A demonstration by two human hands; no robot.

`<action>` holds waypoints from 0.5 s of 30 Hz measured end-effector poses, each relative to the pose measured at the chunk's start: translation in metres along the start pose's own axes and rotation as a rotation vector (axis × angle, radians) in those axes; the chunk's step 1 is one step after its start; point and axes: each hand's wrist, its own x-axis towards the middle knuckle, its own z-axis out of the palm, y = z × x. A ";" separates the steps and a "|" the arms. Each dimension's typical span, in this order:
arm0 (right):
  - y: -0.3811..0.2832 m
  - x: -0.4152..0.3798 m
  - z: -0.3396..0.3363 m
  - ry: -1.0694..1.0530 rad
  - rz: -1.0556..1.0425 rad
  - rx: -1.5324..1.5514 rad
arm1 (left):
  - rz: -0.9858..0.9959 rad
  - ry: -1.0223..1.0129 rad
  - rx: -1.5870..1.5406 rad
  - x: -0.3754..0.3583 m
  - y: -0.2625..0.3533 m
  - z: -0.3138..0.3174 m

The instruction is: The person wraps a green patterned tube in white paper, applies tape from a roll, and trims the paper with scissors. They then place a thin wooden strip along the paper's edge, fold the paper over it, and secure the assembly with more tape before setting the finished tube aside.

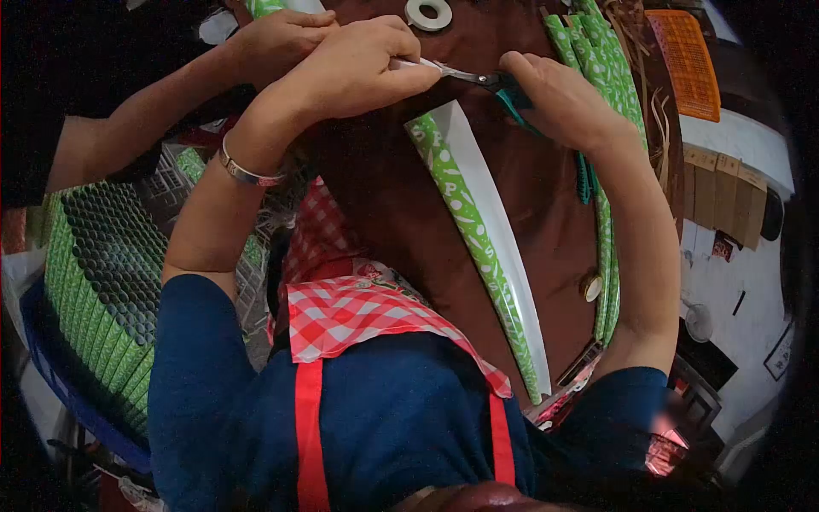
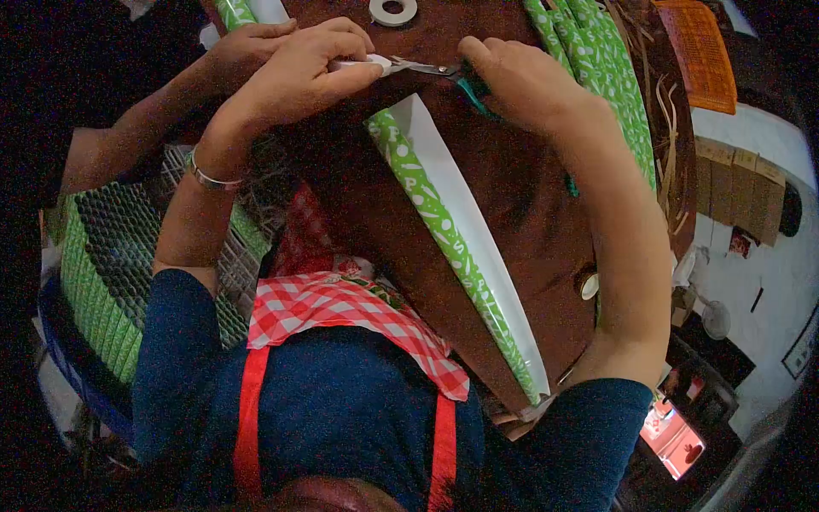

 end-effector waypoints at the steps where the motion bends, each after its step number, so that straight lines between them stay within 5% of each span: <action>1: 0.003 -0.003 0.004 -0.039 0.017 -0.025 | -0.017 0.003 -0.041 0.000 -0.002 0.000; 6: 0.002 -0.025 0.012 -0.112 0.140 -0.038 | -0.022 0.059 -0.033 0.012 -0.025 -0.001; 13: -0.024 -0.061 0.020 -0.179 0.834 0.010 | 0.044 0.126 0.193 0.070 -0.004 0.042; 15: -0.027 -0.083 0.029 -0.146 0.868 0.054 | 0.077 0.150 0.253 0.083 0.013 0.058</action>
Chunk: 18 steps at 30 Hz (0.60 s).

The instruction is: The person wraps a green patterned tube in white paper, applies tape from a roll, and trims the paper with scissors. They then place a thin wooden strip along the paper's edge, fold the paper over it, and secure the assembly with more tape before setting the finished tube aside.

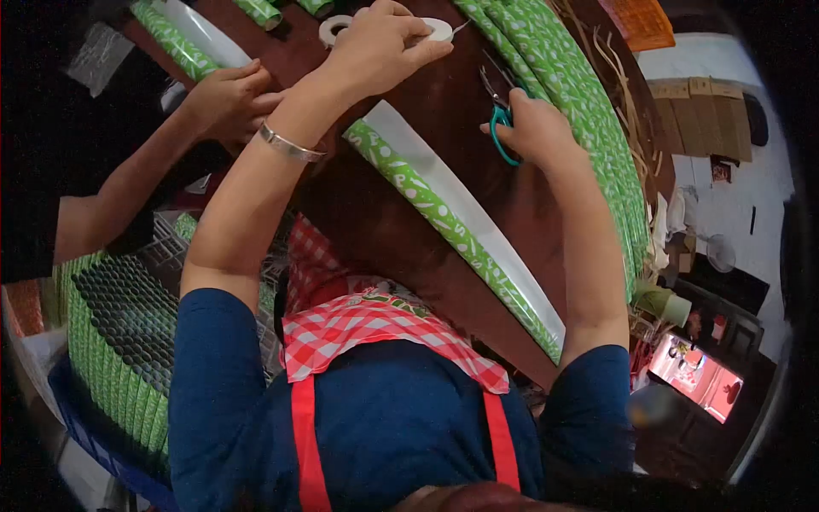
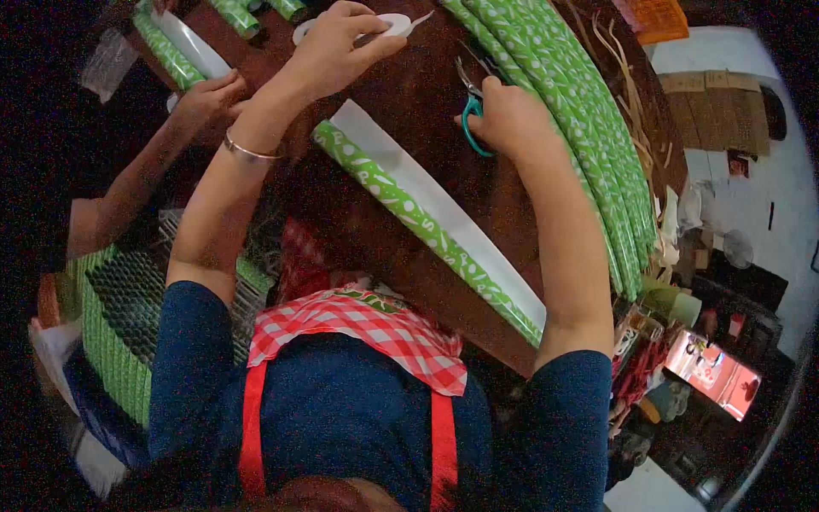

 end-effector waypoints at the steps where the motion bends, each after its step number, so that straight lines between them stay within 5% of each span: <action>1: 0.004 -0.010 0.001 -0.049 0.062 0.028 | 0.016 0.015 0.029 0.007 0.008 0.007; 6: 0.045 -0.049 0.024 -0.155 0.103 0.165 | 0.086 0.061 0.173 0.015 0.021 0.028; 10: 0.051 -0.091 0.041 0.014 -0.017 0.112 | 0.134 0.086 0.299 0.008 0.011 0.036; 14: 0.030 -0.160 0.054 0.506 -0.081 0.256 | 0.221 0.164 0.363 -0.009 0.015 0.026; 16: 0.016 -0.202 0.061 0.548 -0.067 0.360 | 0.167 -0.139 0.081 -0.042 0.052 0.006; 18: 0.009 -0.238 0.078 0.533 -0.023 0.434 | 0.364 -0.386 -0.138 -0.077 0.066 0.009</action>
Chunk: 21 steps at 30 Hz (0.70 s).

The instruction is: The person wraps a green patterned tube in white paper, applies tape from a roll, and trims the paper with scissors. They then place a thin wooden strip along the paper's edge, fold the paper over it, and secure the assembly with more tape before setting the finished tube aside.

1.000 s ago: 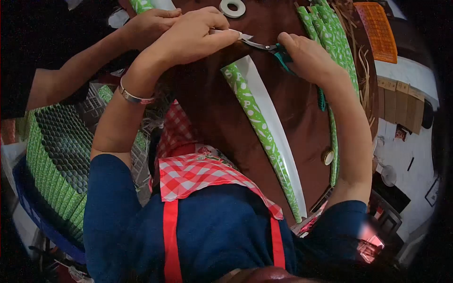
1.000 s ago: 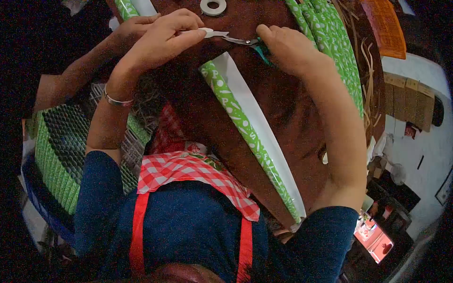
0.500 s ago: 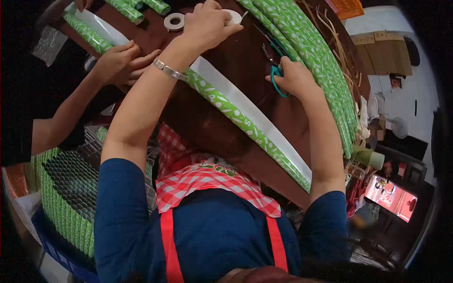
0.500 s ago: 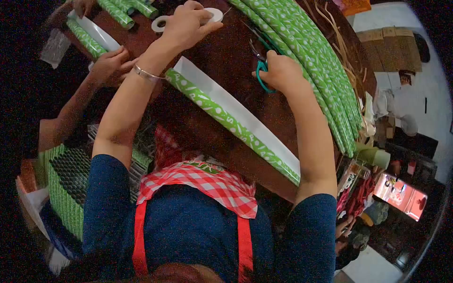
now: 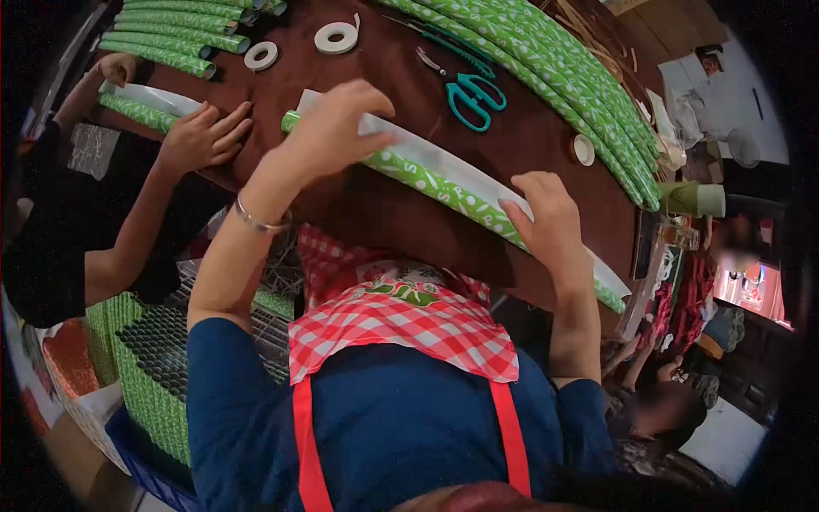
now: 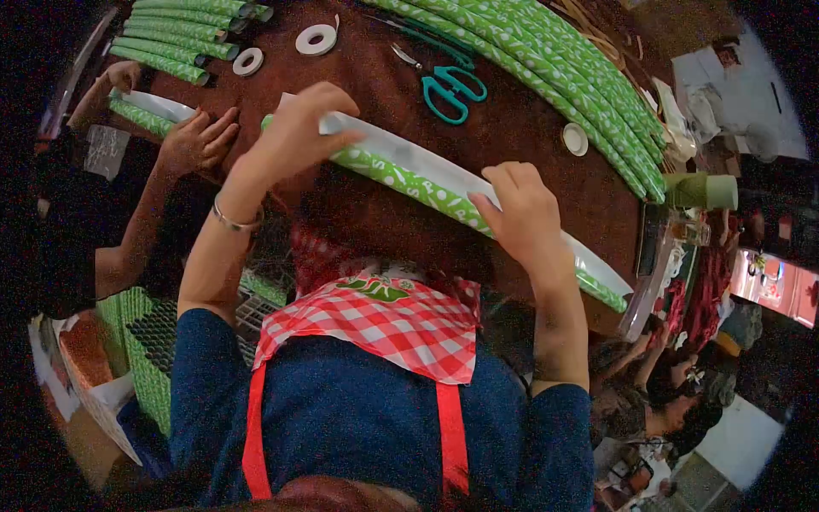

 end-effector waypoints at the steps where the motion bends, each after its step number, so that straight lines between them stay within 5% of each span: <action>1: -0.001 -0.015 0.001 0.007 0.013 0.008 | 0.042 -0.060 0.071 -0.009 0.016 0.009; 7: 0.002 -0.057 0.034 0.048 0.077 -0.026 | 0.216 -0.115 0.343 -0.019 0.037 0.057; 21: 0.038 -0.132 0.014 0.126 0.190 -0.223 | 0.247 -0.165 0.478 -0.019 0.028 0.046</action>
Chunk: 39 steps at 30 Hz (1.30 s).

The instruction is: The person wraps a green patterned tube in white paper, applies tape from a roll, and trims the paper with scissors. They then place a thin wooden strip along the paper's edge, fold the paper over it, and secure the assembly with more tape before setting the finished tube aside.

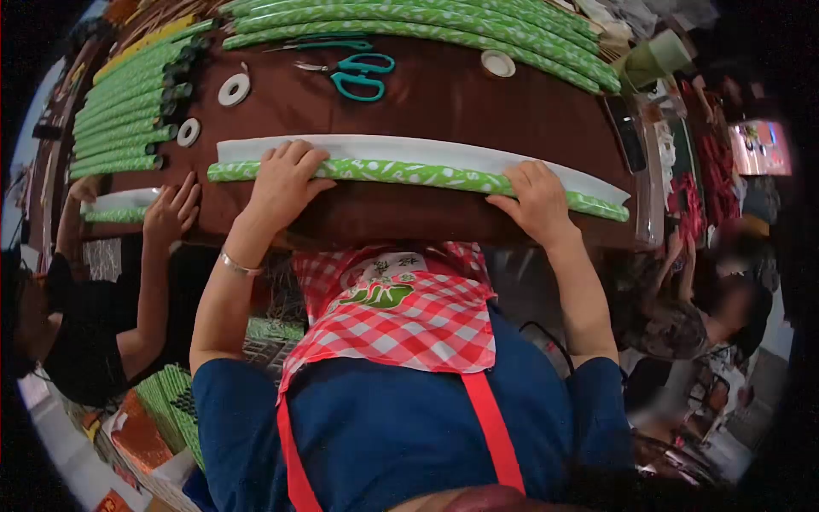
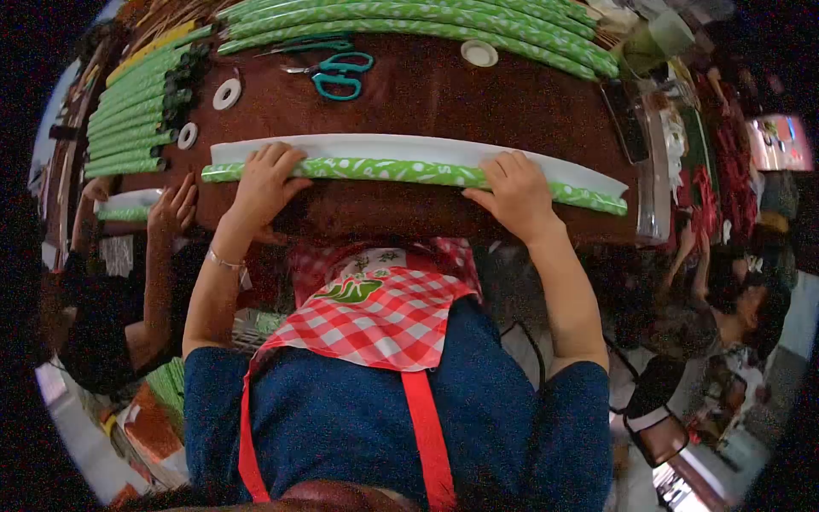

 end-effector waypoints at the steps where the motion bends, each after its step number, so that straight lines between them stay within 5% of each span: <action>1: 0.004 -0.005 -0.002 0.021 -0.006 0.006 | 0.011 0.017 -0.039 -0.002 -0.002 -0.002; 18: 0.092 -0.140 -0.030 0.274 0.352 -0.109 | -0.056 -0.150 -0.077 -0.005 -0.008 -0.018; 28: 0.094 -0.145 -0.017 0.411 0.358 -0.075 | 0.347 -0.173 -0.504 0.142 0.150 0.032; 33: 0.094 -0.146 -0.011 0.459 0.385 -0.085 | 0.568 -0.357 -0.439 0.215 0.232 0.079; 39: 0.091 -0.144 -0.013 0.490 0.418 -0.060 | 0.650 -0.338 -0.536 0.261 0.305 0.110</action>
